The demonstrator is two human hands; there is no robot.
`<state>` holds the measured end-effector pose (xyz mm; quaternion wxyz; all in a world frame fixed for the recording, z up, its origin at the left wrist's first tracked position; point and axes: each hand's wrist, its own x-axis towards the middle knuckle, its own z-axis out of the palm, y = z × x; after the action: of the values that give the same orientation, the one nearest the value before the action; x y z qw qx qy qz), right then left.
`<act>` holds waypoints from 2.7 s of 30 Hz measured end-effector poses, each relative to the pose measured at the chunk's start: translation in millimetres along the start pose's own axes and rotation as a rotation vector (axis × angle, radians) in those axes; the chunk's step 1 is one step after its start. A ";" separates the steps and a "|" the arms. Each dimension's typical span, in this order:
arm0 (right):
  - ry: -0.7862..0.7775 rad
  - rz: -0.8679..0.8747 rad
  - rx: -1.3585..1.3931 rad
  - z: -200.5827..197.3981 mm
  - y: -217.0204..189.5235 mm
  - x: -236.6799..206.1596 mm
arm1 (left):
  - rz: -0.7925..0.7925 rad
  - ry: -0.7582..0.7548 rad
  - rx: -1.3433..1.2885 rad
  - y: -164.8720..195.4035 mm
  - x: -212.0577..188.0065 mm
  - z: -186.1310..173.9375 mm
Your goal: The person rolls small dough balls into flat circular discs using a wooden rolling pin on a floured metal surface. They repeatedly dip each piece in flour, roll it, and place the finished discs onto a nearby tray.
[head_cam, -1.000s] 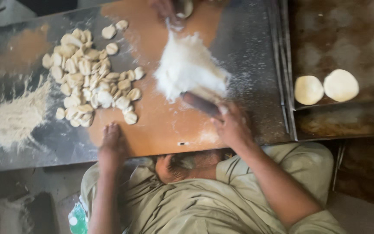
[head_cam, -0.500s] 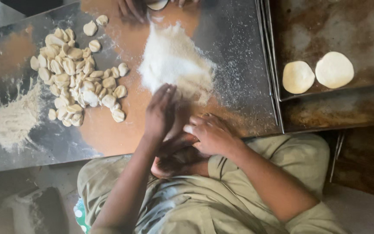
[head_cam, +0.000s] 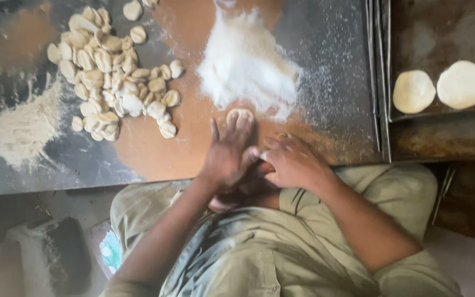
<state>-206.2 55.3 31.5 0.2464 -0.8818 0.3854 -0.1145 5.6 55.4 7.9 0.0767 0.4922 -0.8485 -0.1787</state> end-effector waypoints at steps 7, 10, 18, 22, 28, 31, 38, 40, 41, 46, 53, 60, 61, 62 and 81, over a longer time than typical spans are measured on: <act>0.032 0.259 0.024 12.4 13.7 5.4 | -0.290 0.128 0.274 -33.5 21.2 26.0; 0.274 0.117 -0.043 17.4 32.7 19.8 | -0.402 0.413 0.257 -58.5 77.6 22.8; 0.255 0.143 -0.164 27.2 21.6 -2.5 | -0.375 0.569 0.151 -9.2 31.8 19.7; 0.146 0.167 0.028 20.4 6.6 -18.7 | -0.301 0.410 0.039 10.6 17.6 28.0; 0.090 0.134 0.150 17.2 4.5 -21.8 | -0.311 0.537 -0.022 -12.4 11.7 27.8; 0.179 0.204 0.146 19.6 3.0 -12.2 | -0.335 0.524 -0.002 -30.7 10.5 18.3; 0.314 0.312 0.150 29.0 10.5 15.1 | -0.353 0.660 0.131 -43.0 84.7 18.6; 0.358 0.294 0.164 32.7 8.5 12.7 | -0.295 0.685 0.117 -40.7 79.3 22.2; 0.331 0.289 0.149 34.0 6.0 10.0 | -0.268 0.693 0.097 -38.7 67.6 23.9; 0.124 0.272 0.069 33.2 -7.4 0.4 | -0.214 0.563 0.113 -24.3 -9.3 27.3; 0.024 0.183 0.117 28.1 17.4 -20.3 | -0.338 0.105 -0.138 2.0 40.1 -5.7; 0.178 0.051 0.144 35.5 36.0 -40.8 | 0.456 0.475 -0.239 121.1 176.6 -21.3; 0.172 0.056 0.142 35.5 37.9 -41.4 | 0.560 0.543 -0.259 151.0 199.3 -15.4; 0.164 0.057 0.146 36.0 39.4 -43.6 | 0.637 0.597 -0.268 184.6 220.6 -5.1; 0.281 0.055 0.146 30.5 31.5 -27.5 | -0.396 0.687 0.309 -91.8 -7.7 20.3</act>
<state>-232.5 67.8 -11.3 0.2566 -0.8260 0.4308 -0.2577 77.4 25.2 -45.3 0.2445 0.6823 -0.6796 0.1134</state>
